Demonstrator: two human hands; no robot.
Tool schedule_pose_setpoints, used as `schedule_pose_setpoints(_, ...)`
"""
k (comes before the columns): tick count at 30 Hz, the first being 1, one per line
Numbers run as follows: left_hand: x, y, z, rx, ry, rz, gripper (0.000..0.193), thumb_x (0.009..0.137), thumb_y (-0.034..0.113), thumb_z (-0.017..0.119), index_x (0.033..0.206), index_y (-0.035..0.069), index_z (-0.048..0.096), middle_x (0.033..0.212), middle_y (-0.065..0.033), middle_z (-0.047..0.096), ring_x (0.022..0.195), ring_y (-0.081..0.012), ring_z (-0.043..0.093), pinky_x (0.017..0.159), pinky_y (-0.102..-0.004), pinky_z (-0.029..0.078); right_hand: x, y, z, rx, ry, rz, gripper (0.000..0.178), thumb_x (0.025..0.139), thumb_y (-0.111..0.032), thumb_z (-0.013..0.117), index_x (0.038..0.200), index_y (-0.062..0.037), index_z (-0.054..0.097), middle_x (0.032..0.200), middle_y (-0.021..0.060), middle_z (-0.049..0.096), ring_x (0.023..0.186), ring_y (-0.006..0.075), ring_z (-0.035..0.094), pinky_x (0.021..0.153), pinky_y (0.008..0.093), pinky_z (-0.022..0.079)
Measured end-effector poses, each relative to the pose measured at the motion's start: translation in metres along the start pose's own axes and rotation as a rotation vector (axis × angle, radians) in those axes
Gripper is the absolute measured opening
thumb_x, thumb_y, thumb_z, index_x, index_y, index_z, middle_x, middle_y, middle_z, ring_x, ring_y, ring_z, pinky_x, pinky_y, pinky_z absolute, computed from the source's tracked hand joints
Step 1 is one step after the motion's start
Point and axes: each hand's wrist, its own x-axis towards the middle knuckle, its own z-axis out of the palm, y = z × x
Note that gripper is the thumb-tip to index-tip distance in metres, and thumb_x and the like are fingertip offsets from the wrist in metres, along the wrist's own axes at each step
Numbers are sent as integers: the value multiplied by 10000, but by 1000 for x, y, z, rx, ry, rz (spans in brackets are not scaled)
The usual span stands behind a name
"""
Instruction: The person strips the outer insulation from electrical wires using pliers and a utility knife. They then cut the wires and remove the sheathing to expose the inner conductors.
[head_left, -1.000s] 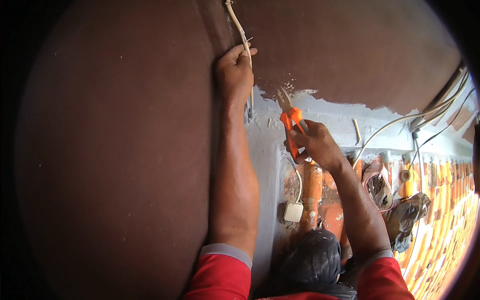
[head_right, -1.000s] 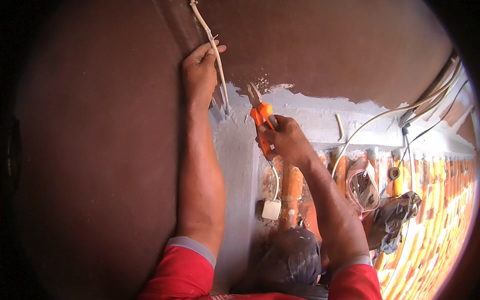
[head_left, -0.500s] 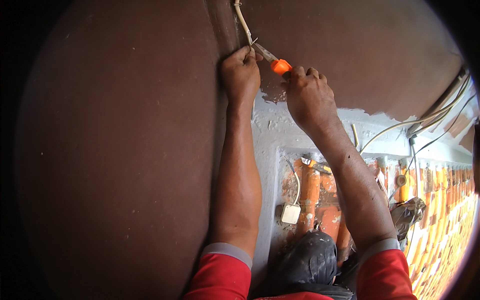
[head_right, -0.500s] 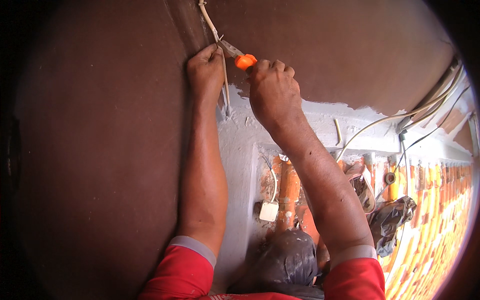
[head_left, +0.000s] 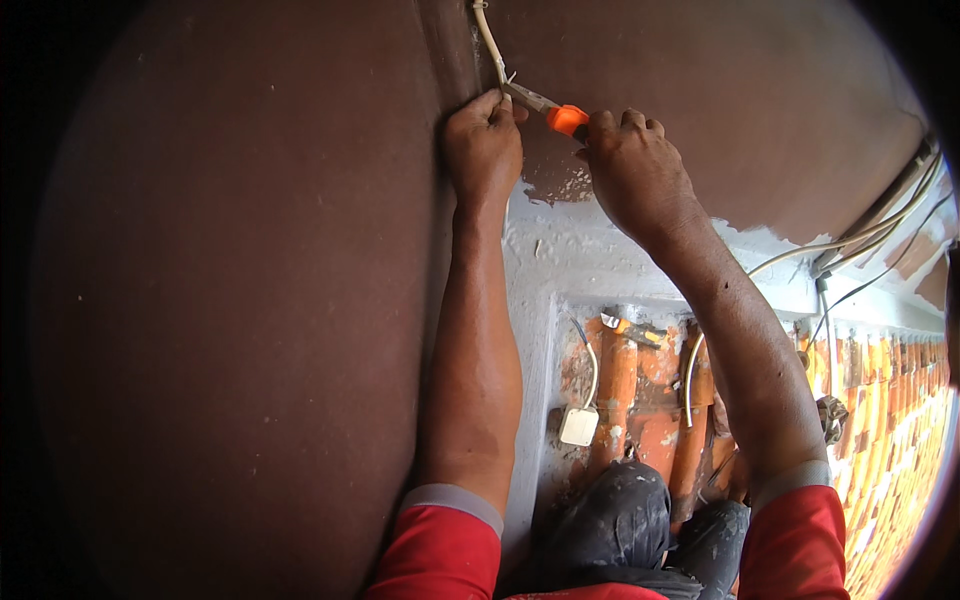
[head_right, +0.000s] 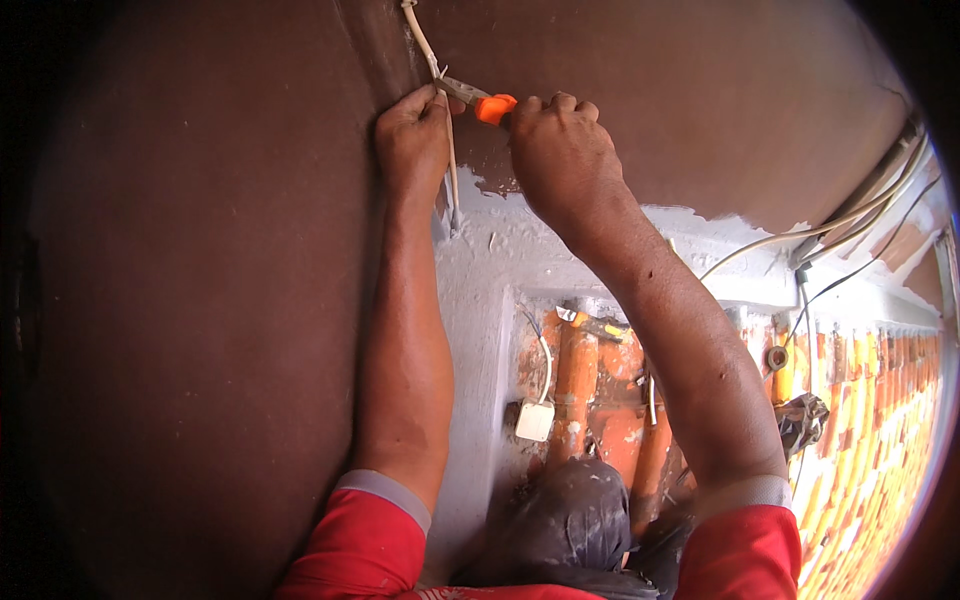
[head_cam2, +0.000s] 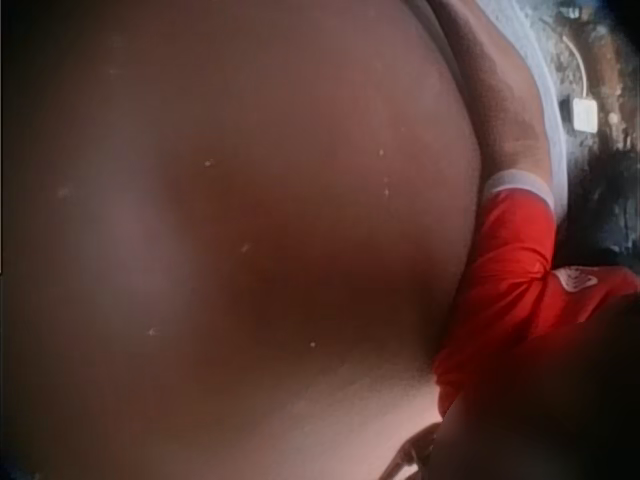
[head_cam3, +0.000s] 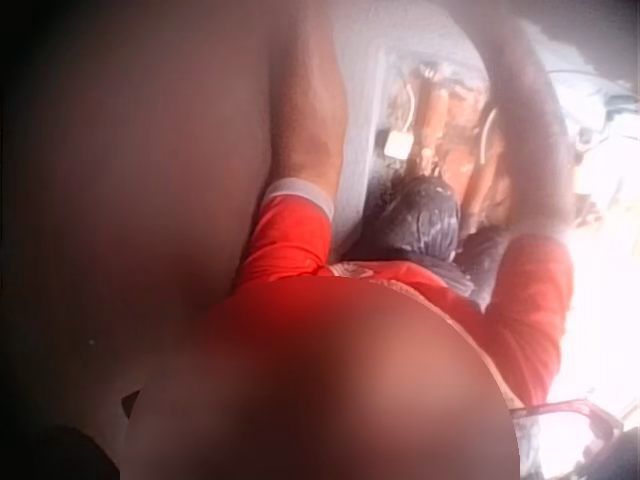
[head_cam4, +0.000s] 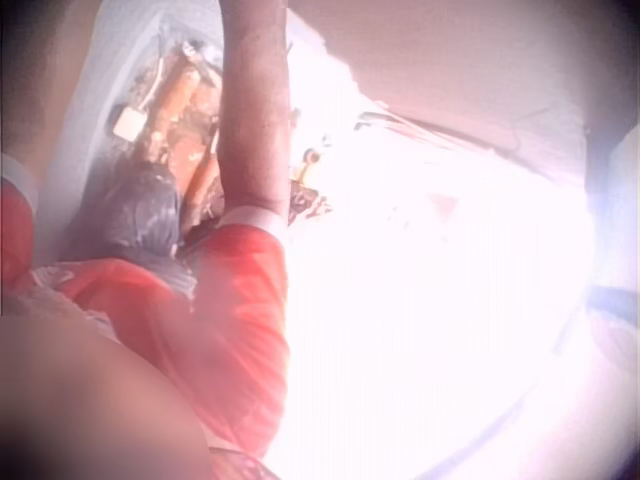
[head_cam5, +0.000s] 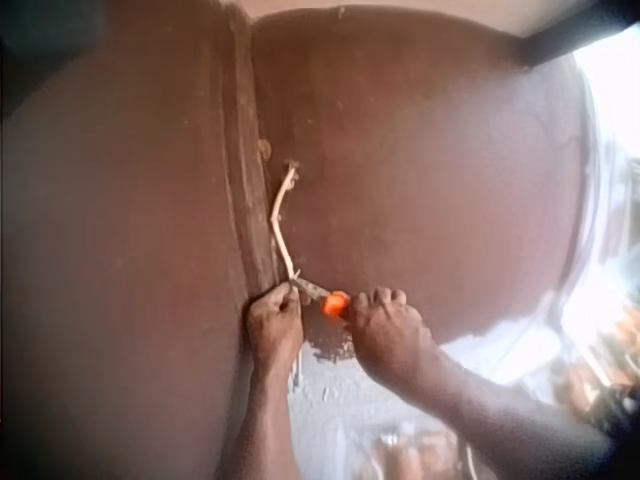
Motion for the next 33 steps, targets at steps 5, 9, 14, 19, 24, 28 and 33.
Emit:
schedule_pose_setpoints(5, 3, -8, 1, -26, 44, 68, 250, 1111, 101, 602, 1027, -17, 805, 796, 33, 646, 732, -62, 548, 667, -283, 452, 11, 17, 4, -3, 36, -118, 290, 1043, -208, 742, 1230, 12, 712, 1126, 244, 759, 1138, 411, 749, 915, 498, 649)
schedule_pose_setpoints(9, -2, -1, 1, 15, 28, 26, 247, 1109, 87, 589, 1037, -13, 803, 817, 33, 657, 756, -67, 560, 691, -288, 463, 15, 30, -5, 159, -80, -134, 255, 1052, -222, 734, 1214, -26, 735, 1014, 228, 782, 1039, 370, 788, 882, 490, 638)
schedule_pose_setpoints(14, 0, 0, 1, -5, 22, 44, 243, 1109, 69, 570, 1083, -22, 794, 894, -1, 721, 815, -84, 597, 757, -291, 487, 18, 39, 12, 524, -214, -14, 269, 1063, -238, 718, 1218, -20, 741, 930, 225, 777, 869, 345, 787, 825, 480, 605)
schedule_pose_setpoints(19, 3, -6, 0, 42, -19, 64, 254, 1116, 56, 550, 1175, -33, 780, 981, -58, 777, 963, -122, 702, 878, -307, 539, 10, 36, 35, 827, -327, 81, 349, 1061, -300, 738, 1196, 22, 736, 872, 143, 769, 807, 209, 744, 784, 404, 592)
schedule_pose_setpoints(24, 5, -14, 0, 37, 31, 145, 310, 1118, 40, 557, 1345, -82, 730, 1194, -246, 798, 1135, -286, 772, 994, -376, 580, 4, 24, 34, 972, -392, 206, 406, 1070, -339, 746, 1160, 56, 728, 874, 107, 782, 797, 157, 741, 775, 364, 593)
schedule_pose_setpoints(28, -1, -2, -1, 41, 39, 101, 324, 1121, 53, 565, 1374, -84, 716, 1301, -267, 777, 1231, -321, 761, 1039, -378, 579, -9, 5, 67, 1333, -349, 292, 457, 1076, -384, 759, 1176, 60, 715, 889, 106, 798, 800, 155, 762, 727, 340, 603)
schedule_pose_setpoints(33, 0, 3, -3, 21, -32, 12, 343, 1120, 72, 554, 1398, -31, 727, 1253, -182, 809, 1187, -195, 733, 1041, -341, 546, -57, -16, 90, 1769, -521, 451, 461, 1084, -377, 761, 1223, 56, 685, 957, 124, 772, 812, 191, 769, 738, 348, 645)
